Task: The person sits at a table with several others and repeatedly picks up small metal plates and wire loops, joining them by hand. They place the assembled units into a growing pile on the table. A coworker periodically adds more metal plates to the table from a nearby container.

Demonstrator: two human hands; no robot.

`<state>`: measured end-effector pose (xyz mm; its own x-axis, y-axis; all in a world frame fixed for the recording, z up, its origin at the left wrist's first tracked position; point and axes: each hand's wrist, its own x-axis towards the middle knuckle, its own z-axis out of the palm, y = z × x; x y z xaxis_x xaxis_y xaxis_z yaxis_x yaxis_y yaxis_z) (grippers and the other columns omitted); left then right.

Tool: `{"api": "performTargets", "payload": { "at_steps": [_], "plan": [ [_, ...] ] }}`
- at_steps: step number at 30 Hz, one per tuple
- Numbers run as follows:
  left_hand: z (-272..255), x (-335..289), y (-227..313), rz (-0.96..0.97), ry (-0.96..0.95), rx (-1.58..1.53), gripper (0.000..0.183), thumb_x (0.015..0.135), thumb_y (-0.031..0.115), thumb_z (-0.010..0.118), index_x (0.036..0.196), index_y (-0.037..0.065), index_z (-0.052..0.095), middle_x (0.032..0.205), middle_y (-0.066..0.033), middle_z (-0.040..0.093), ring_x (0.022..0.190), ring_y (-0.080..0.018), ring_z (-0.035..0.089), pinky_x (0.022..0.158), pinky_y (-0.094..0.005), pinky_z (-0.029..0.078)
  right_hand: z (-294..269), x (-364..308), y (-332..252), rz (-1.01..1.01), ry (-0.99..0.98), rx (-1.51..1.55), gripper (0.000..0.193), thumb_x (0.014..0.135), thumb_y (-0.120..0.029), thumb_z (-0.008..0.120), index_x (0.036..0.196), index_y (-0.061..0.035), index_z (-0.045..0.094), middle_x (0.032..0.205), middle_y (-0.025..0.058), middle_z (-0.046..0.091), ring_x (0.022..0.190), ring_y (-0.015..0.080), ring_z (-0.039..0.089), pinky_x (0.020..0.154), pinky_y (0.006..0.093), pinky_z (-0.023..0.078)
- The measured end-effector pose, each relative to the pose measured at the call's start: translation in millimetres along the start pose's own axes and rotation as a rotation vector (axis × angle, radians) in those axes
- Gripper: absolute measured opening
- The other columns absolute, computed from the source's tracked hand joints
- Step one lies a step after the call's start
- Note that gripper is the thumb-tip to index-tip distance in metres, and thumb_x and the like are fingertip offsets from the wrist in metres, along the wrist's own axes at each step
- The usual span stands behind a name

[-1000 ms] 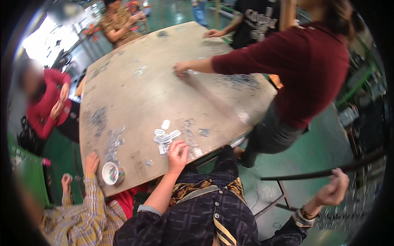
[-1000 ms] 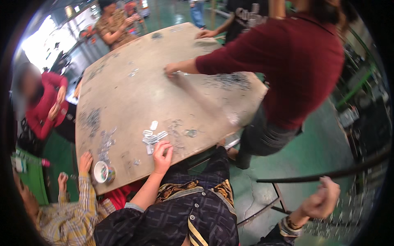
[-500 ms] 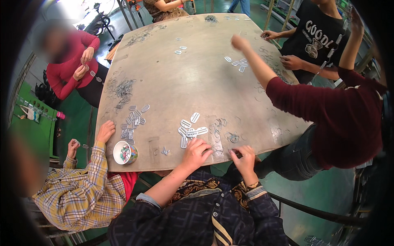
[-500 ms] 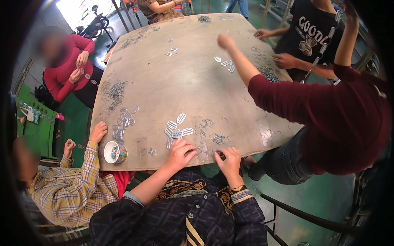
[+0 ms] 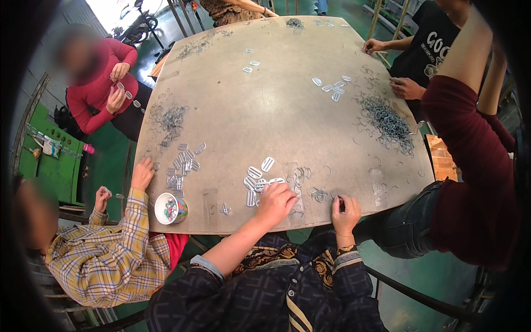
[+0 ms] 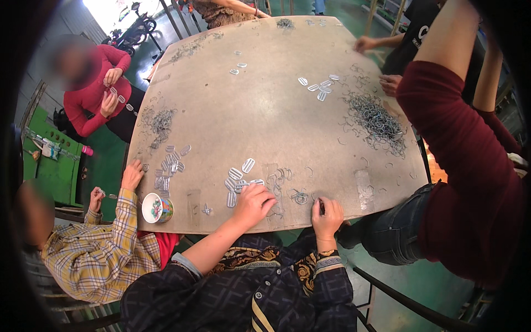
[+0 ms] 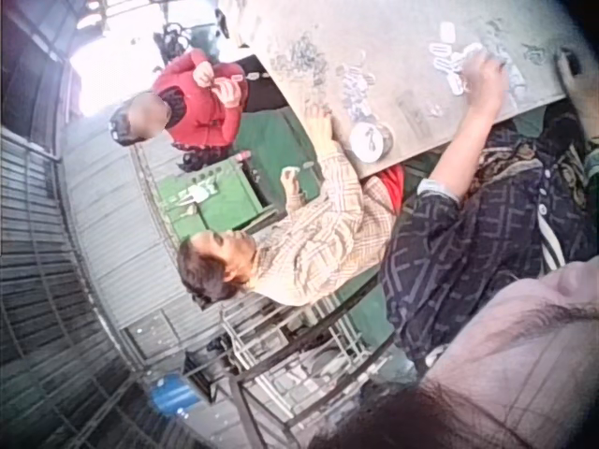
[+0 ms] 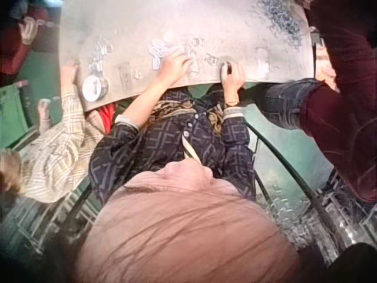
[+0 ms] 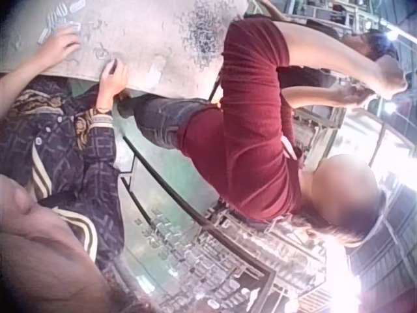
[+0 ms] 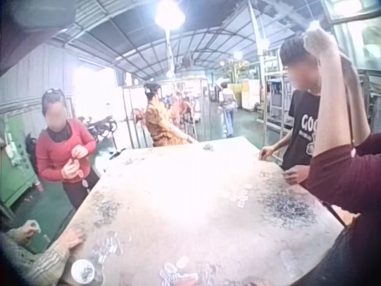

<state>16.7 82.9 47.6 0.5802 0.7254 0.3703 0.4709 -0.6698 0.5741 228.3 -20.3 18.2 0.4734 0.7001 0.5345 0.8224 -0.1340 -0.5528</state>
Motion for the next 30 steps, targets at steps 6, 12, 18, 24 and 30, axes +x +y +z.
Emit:
{"api": "performTargets", "payload": {
  "at_steps": [6,12,18,24,30],
  "plan": [
    [20.6,5.2,12.3,0.097,-0.088,0.218,0.009,0.075,0.014,0.071,0.08,0.007,0.068,0.087,-0.0032,0.057,0.087,-0.0224,0.055,0.076,-0.0373,0.042,-0.8,-0.6,-0.8,-0.035,-0.018,-0.029,0.011,0.077,-0.007,0.072,0.087,-0.0073,0.067,0.072,0.0078,0.057,0.067,0.0287,0.057,0.063,0.0394,0.045],
    [18.4,14.6,13.9,0.247,-0.105,0.34,0.008,0.07,0.011,0.06,0.075,0.004,0.062,0.082,-0.0072,0.056,0.081,-0.0233,0.055,0.071,-0.0351,0.045,1.2,-3.7,3.5,0.027,-0.036,-0.01,0.013,0.078,-0.006,0.072,0.09,-0.0066,0.068,0.075,0.008,0.059,0.067,0.028,0.057,0.064,0.0389,0.045],
    [28.3,15.7,16.4,0.222,-0.187,0.428,0.013,0.069,0.012,0.061,0.077,0.002,0.062,0.083,-0.0092,0.057,0.078,-0.0234,0.058,0.068,-0.0337,0.049,-1.6,6.9,-14.6,0.199,-0.074,0.1,0.013,0.078,-0.004,0.071,0.09,-0.0045,0.068,0.075,0.008,0.06,0.068,0.0261,0.057,0.064,0.0382,0.045],
    [0.9,-4.1,-4.4,0.073,-0.21,0.205,0.011,0.075,0.009,0.06,0.085,0.003,0.063,0.088,-0.0103,0.058,0.085,-0.0273,0.061,0.073,-0.0385,0.051,7.7,10.2,-41.1,0.019,-0.166,0.091,0.011,0.078,-0.004,0.07,0.088,-0.0044,0.068,0.076,0.0091,0.06,0.074,0.0274,0.057,0.068,0.0379,0.046],
    [-52.7,-50.3,-20.0,-0.015,-0.282,0.177,0.01,0.079,0.009,0.061,0.088,0.003,0.063,0.09,-0.0091,0.059,0.089,-0.0269,0.061,0.073,-0.0386,0.052,35.8,18.7,-80.7,-0.177,-0.349,0.142,0.022,0.075,-0.01,0.074,0.097,-0.0061,0.069,0.09,0.0095,0.062,0.087,0.0297,0.056,0.078,0.0413,0.044]
  ]
}}
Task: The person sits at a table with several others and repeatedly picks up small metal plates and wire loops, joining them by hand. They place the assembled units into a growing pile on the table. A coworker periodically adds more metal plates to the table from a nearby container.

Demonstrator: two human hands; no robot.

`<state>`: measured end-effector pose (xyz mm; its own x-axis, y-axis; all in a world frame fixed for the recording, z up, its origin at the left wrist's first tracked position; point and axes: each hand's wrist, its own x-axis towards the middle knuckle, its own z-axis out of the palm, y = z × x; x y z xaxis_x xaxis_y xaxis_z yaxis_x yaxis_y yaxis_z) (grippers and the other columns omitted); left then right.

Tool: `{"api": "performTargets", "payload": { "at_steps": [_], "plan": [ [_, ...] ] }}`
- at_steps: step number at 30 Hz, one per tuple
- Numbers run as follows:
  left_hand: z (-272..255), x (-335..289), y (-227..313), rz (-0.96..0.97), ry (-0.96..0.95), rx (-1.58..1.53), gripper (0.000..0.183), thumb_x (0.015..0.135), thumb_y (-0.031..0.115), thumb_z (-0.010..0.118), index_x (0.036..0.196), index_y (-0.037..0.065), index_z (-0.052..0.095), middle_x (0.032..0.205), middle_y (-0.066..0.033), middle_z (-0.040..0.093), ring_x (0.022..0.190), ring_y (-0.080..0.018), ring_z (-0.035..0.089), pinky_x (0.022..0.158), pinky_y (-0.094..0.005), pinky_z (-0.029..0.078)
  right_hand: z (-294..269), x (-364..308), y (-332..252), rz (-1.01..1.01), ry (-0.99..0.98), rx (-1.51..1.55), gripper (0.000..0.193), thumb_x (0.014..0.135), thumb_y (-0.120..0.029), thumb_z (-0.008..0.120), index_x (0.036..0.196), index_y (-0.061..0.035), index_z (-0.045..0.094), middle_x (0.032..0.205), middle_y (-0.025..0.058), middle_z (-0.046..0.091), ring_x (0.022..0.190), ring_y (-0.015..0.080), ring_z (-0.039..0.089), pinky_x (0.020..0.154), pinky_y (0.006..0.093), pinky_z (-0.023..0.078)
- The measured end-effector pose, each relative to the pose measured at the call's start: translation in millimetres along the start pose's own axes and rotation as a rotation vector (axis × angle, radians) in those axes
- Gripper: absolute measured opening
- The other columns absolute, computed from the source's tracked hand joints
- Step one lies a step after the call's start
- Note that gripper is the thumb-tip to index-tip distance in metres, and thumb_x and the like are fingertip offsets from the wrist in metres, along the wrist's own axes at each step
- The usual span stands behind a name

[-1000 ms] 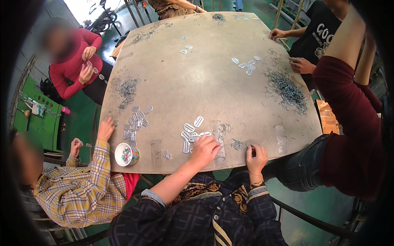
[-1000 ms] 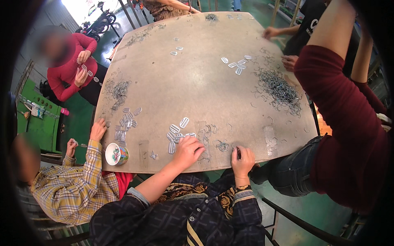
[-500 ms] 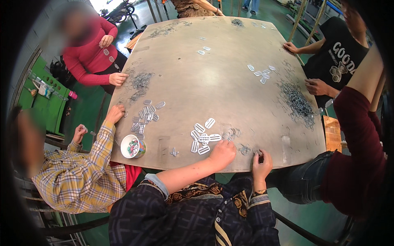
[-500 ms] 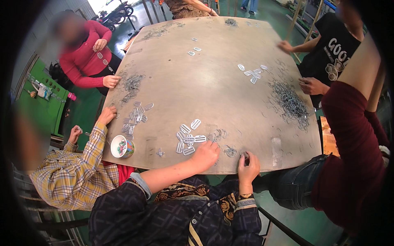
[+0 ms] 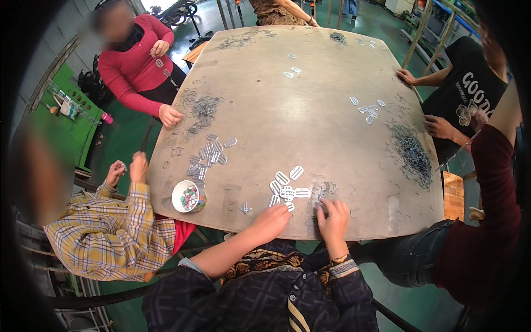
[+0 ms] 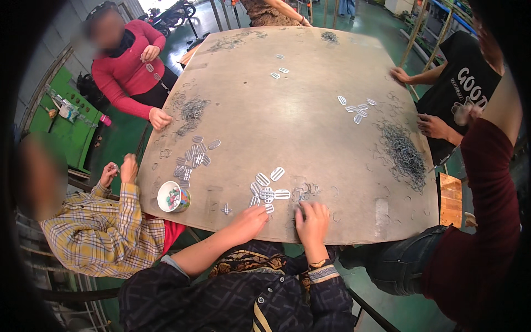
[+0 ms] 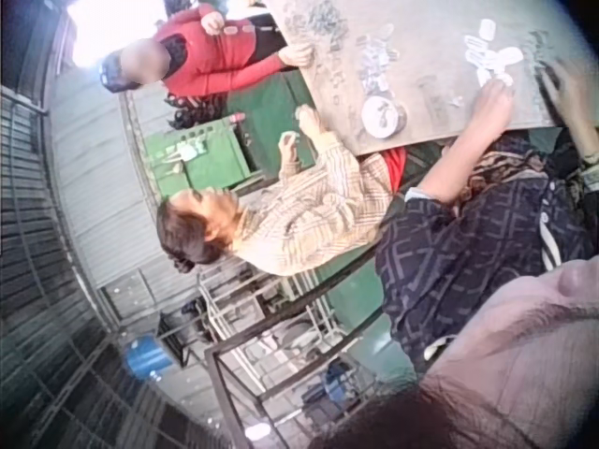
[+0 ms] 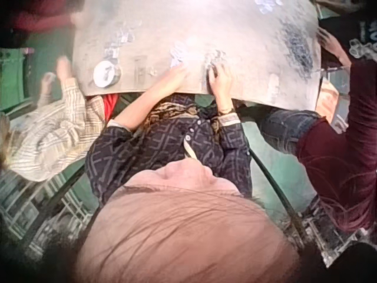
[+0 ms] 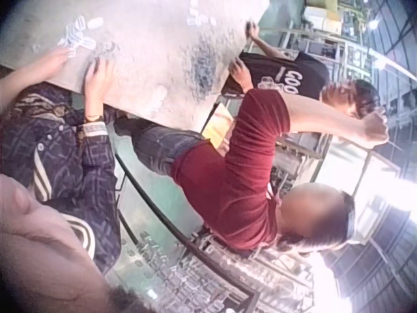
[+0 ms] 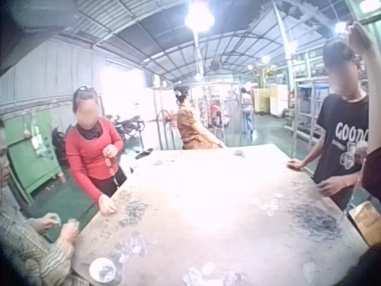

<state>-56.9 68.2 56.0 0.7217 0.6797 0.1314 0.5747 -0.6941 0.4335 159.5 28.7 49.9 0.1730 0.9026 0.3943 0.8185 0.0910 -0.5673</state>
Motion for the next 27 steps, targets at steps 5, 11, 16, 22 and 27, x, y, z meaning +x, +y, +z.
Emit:
{"api": "performTargets", "payload": {
  "at_steps": [5,11,16,22,27],
  "plan": [
    [-7.2,-11.7,11.6,-0.013,0.074,0.099,0.008,0.075,0.009,0.061,0.082,0.003,0.063,0.089,-0.0084,0.059,0.088,-0.0257,0.061,0.072,-0.0364,0.053,25.6,28.0,-19.2,-0.082,-0.174,-0.124,0.035,0.077,-0.014,0.075,0.11,-0.0071,0.067,0.104,0.0094,0.059,0.099,0.0292,0.053,0.083,0.0407,0.041],
    [-1.5,-12.3,16.9,-0.088,0.044,0.216,0.006,0.07,0.009,0.062,0.073,0.005,0.066,0.084,-0.0075,0.06,0.084,-0.0245,0.062,0.067,-0.0349,0.055,41.1,36.7,-19.6,-0.062,-0.184,-0.128,0.029,0.069,-0.011,0.08,0.094,-0.0067,0.068,0.1,0.008,0.06,0.098,0.0297,0.053,0.082,0.0411,0.041],
    [-5.1,-9.7,16.9,-0.082,0.035,0.259,0.007,0.068,0.01,0.063,0.072,0.005,0.066,0.078,-0.0082,0.061,0.078,-0.0244,0.064,0.062,-0.0347,0.056,36.1,39.2,-18.7,0.113,-0.266,0.019,0.02,0.071,-0.004,0.077,0.086,-0.0026,0.064,0.08,0.0095,0.064,0.08,0.0292,0.06,0.072,0.0396,0.046],
    [2.4,0.6,24.0,-0.022,-0.074,0.41,0.009,0.068,0.011,0.063,0.072,0.004,0.067,0.073,-0.0097,0.063,0.07,-0.0253,0.065,0.059,-0.0344,0.056,24.3,20.7,-8.2,0.509,-0.263,0.685,0.014,0.079,0.002,0.074,0.091,0.003,0.066,0.076,0.0053,0.068,0.062,0.0124,0.063,0.055,0.0271,0.049],
    [-7.6,10.1,11.4,-0.154,-0.087,0.207,0.007,0.072,0.009,0.064,0.076,0.003,0.067,0.076,-0.0118,0.066,0.071,-0.0242,0.068,0.062,-0.035,0.055,-9.8,18.3,-30.5,0.757,-0.275,1.057,0.015,0.081,0.002,0.074,0.093,0.0021,0.065,0.074,0.0039,0.067,0.061,0.0096,0.062,0.056,0.0224,0.051]
  ]
}}
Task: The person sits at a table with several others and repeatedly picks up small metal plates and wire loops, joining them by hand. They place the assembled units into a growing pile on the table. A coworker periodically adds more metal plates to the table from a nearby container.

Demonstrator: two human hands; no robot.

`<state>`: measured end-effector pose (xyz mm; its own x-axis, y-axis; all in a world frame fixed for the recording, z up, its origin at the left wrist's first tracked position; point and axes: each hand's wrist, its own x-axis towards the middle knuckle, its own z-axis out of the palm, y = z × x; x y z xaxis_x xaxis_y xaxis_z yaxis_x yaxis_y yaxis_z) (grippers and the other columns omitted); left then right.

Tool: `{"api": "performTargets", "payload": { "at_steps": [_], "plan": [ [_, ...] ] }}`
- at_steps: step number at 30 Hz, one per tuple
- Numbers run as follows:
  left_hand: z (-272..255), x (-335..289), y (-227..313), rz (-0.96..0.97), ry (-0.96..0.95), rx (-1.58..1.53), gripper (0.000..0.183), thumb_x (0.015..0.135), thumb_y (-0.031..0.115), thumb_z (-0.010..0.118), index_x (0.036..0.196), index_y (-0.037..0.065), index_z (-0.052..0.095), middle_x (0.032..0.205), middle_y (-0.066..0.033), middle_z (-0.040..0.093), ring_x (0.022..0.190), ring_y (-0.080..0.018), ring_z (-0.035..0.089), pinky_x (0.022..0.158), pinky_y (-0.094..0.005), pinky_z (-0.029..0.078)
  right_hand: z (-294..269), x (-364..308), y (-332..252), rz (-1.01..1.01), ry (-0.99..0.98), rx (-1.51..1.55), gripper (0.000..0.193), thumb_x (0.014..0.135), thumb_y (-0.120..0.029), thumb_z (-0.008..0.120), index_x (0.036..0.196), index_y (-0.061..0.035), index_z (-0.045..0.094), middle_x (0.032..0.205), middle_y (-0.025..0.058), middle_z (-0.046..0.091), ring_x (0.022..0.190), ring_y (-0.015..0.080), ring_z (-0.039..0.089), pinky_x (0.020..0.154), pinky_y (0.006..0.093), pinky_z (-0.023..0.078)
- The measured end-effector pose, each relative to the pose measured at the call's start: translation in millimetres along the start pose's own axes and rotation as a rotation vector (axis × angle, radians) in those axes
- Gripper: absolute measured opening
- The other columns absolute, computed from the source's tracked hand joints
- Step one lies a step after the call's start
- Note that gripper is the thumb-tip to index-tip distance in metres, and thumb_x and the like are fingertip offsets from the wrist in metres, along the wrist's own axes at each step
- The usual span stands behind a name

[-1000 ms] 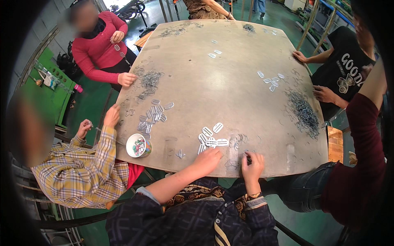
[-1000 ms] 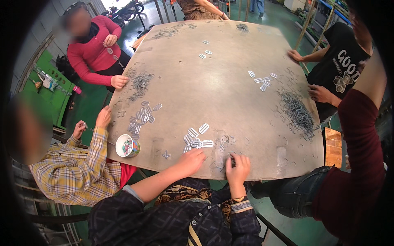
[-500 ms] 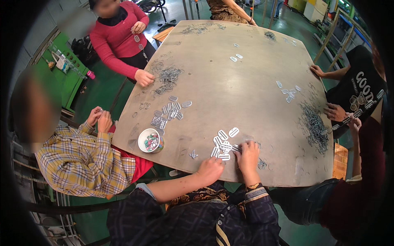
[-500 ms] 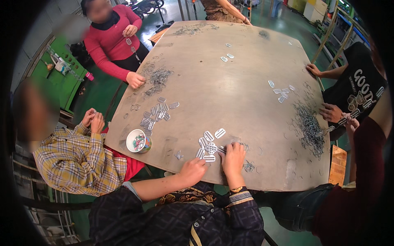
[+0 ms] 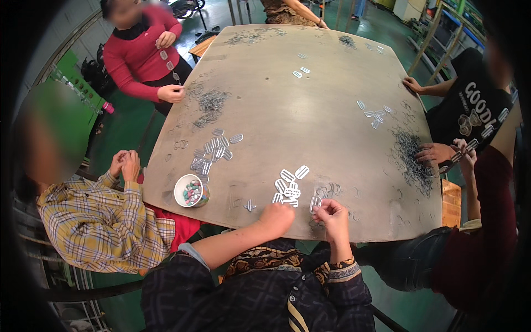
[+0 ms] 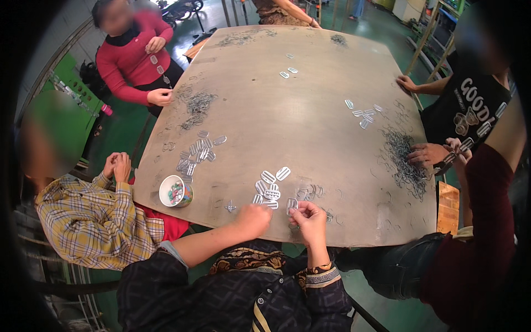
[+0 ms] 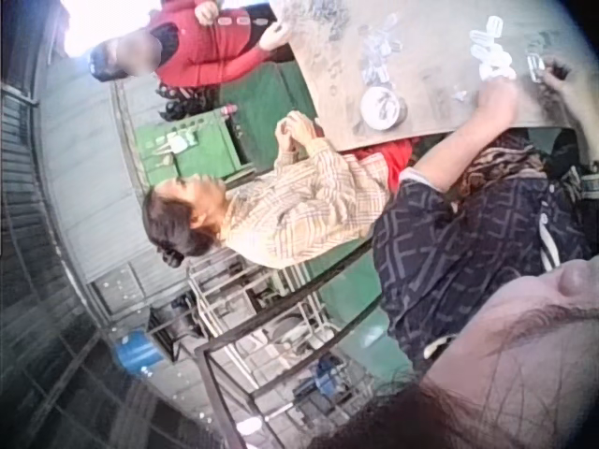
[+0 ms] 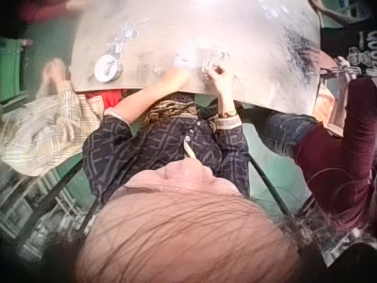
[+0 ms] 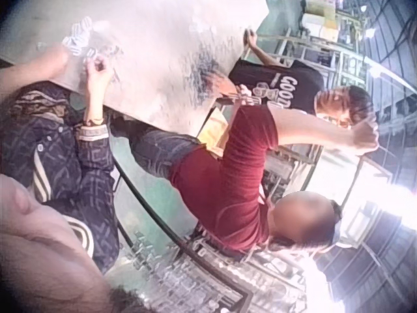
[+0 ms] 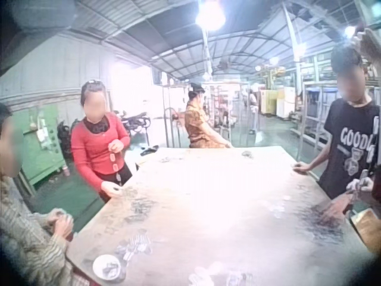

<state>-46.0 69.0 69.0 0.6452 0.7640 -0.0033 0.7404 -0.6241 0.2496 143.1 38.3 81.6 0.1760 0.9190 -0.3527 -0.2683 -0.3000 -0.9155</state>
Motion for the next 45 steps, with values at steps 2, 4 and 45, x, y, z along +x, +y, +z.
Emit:
{"api": "performTargets", "payload": {
  "at_steps": [2,4,45],
  "plan": [
    [-25.0,3.3,-0.8,-0.104,0.024,-0.355,0.006,0.074,0.007,0.065,0.079,0.004,0.066,0.075,-0.0115,0.066,0.07,-0.0231,0.068,0.062,-0.0358,0.055,-2.0,-7.3,-0.4,-0.044,0.02,0.013,0.015,0.081,0.003,0.074,0.093,0.0022,0.065,0.075,0.0043,0.067,0.062,0.0107,0.064,0.056,0.0233,0.052],
    [-37.0,3.5,-1.0,-0.17,0.076,-0.78,0.009,0.076,0.002,0.067,0.084,0.004,0.064,0.079,-0.0084,0.064,0.073,-0.0192,0.065,0.068,-0.0329,0.052,-2.0,-10.8,-1.7,-0.09,0.03,-0.009,0.015,0.081,0.004,0.073,0.093,0.0023,0.064,0.075,0.0049,0.067,0.062,0.0113,0.065,0.057,0.0238,0.053],
    [-35.5,-12.7,-23.3,-0.056,0.539,-0.985,0.011,0.081,-0.004,0.065,0.091,0.001,0.06,0.092,-0.0103,0.069,0.089,-0.0228,0.067,0.081,-0.0338,0.05,58.1,37.3,26.0,-0.906,-0.115,-1.609,0.012,0.078,-0.011,0.06,0.082,-0.0033,0.067,0.08,0.0096,0.063,0.077,0.0254,0.062,0.065,0.0382,0.052]
  ]
}}
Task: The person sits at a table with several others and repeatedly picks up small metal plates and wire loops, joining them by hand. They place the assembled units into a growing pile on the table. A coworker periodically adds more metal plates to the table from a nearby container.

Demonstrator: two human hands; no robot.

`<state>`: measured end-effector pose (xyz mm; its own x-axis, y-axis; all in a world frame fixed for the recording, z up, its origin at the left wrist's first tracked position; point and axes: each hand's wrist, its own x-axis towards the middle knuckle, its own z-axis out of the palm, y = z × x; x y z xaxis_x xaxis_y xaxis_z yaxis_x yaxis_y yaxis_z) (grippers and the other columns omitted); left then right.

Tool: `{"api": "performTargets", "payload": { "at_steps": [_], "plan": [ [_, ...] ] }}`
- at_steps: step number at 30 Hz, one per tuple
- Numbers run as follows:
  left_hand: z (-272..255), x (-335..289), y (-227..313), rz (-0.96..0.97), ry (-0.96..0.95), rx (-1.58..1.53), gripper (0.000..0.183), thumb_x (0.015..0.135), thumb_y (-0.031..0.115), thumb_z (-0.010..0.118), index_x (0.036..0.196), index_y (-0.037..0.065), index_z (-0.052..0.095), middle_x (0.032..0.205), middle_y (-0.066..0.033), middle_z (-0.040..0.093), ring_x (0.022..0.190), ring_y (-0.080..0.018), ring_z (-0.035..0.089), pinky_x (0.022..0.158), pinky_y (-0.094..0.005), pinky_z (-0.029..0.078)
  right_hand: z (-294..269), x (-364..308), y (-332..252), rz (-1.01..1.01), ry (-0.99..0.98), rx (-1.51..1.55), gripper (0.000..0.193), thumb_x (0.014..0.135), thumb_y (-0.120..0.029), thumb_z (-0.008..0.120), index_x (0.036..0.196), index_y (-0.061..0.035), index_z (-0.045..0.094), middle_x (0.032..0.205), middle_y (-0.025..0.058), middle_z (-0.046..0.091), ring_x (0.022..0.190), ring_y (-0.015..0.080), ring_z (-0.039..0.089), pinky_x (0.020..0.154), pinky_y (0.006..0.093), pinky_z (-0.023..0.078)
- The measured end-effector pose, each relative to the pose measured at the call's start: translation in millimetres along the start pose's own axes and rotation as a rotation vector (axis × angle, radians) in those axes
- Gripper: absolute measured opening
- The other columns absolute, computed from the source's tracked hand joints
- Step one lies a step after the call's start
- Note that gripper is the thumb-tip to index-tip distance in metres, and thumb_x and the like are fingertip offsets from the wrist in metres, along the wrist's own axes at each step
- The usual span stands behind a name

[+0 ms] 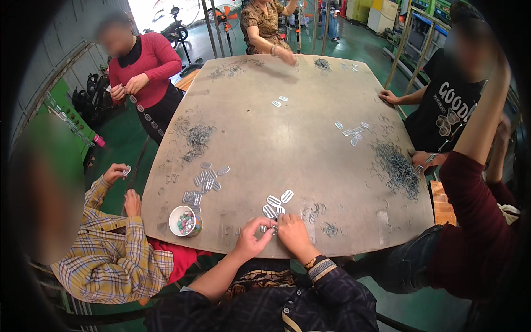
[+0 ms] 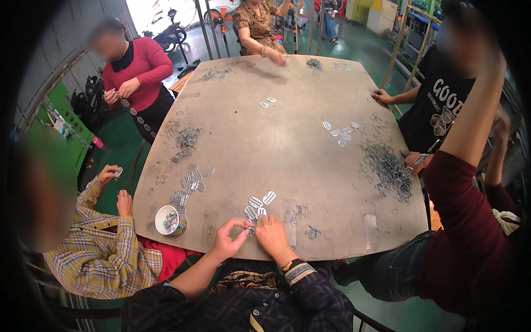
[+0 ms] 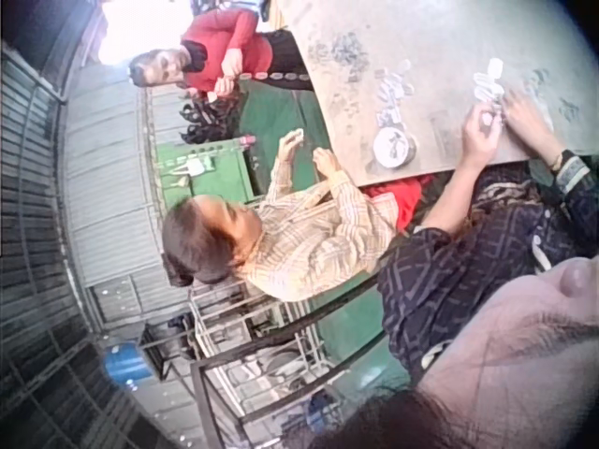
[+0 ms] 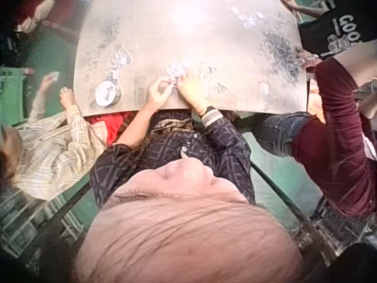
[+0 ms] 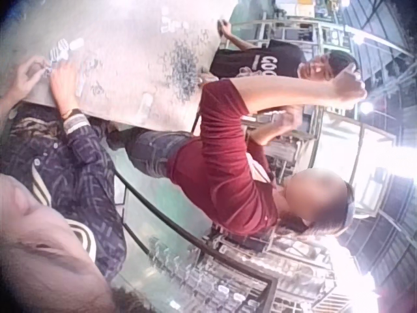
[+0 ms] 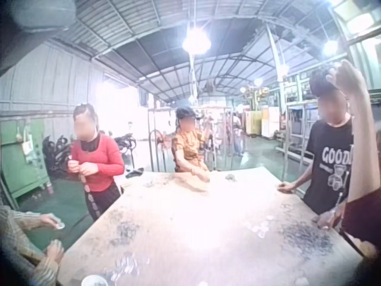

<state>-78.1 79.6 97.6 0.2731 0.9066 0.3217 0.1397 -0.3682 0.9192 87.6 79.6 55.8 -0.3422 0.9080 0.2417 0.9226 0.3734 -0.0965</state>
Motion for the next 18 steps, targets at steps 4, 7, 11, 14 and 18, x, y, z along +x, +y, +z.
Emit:
{"api": "performTargets", "payload": {
  "at_steps": [4,7,11,14,18],
  "plan": [
    [5.4,-1.1,3.7,0.049,-0.033,0.079,0.014,0.081,-0.004,0.066,0.092,0.002,0.062,0.095,-0.009,0.071,0.089,-0.0219,0.066,0.085,-0.0351,0.048,1.3,-1.9,12.9,0.301,0.07,0.373,0.014,0.085,-0.009,0.061,0.091,0.0024,0.067,0.08,0.0134,0.068,0.069,0.0276,0.068,0.063,0.0343,0.055],
    [12.0,1.4,9.8,0.102,-0.057,0.159,0.014,0.08,-0.002,0.067,0.092,0.004,0.062,0.094,-0.0072,0.072,0.088,-0.0218,0.066,0.086,-0.0356,0.046,-13.9,-10.0,23.9,0.645,0.151,1.131,0.015,0.091,-0.007,0.063,0.098,0.0062,0.066,0.082,0.0133,0.07,0.068,0.0236,0.07,0.063,0.0297,0.056],
    [24.5,7.3,15.0,0.147,-0.09,0.168,0.013,0.078,0.0,0.069,0.088,0.006,0.062,0.09,-0.0053,0.071,0.084,-0.022,0.065,0.086,-0.036,0.043,-43.8,-23.7,22.9,0.768,0.256,1.544,0.011,0.091,-0.003,0.066,0.097,0.0064,0.066,0.084,0.0107,0.07,0.072,0.0164,0.07,0.064,0.0272,0.057],
    [28.8,11.2,18.9,0.188,-0.119,0.198,0.014,0.077,0.001,0.07,0.087,0.006,0.061,0.086,-0.0051,0.069,0.082,-0.023,0.064,0.086,-0.0371,0.042,-53.5,-31.0,21.3,0.724,0.329,1.51,0.013,0.089,-0.002,0.068,0.097,0.0075,0.067,0.083,0.0093,0.071,0.072,0.0138,0.069,0.066,0.0253,0.055],
    [35.5,14.2,17.7,0.229,-0.157,0.24,0.016,0.076,0.002,0.071,0.087,0.005,0.06,0.082,-0.0053,0.065,0.079,-0.0252,0.062,0.085,-0.0383,0.042,-68.0,-35.4,18.7,0.712,0.387,1.508,0.013,0.088,-0.001,0.07,0.098,0.0074,0.068,0.084,0.0078,0.071,0.076,0.0116,0.069,0.068,0.0241,0.054]
  ]
}}
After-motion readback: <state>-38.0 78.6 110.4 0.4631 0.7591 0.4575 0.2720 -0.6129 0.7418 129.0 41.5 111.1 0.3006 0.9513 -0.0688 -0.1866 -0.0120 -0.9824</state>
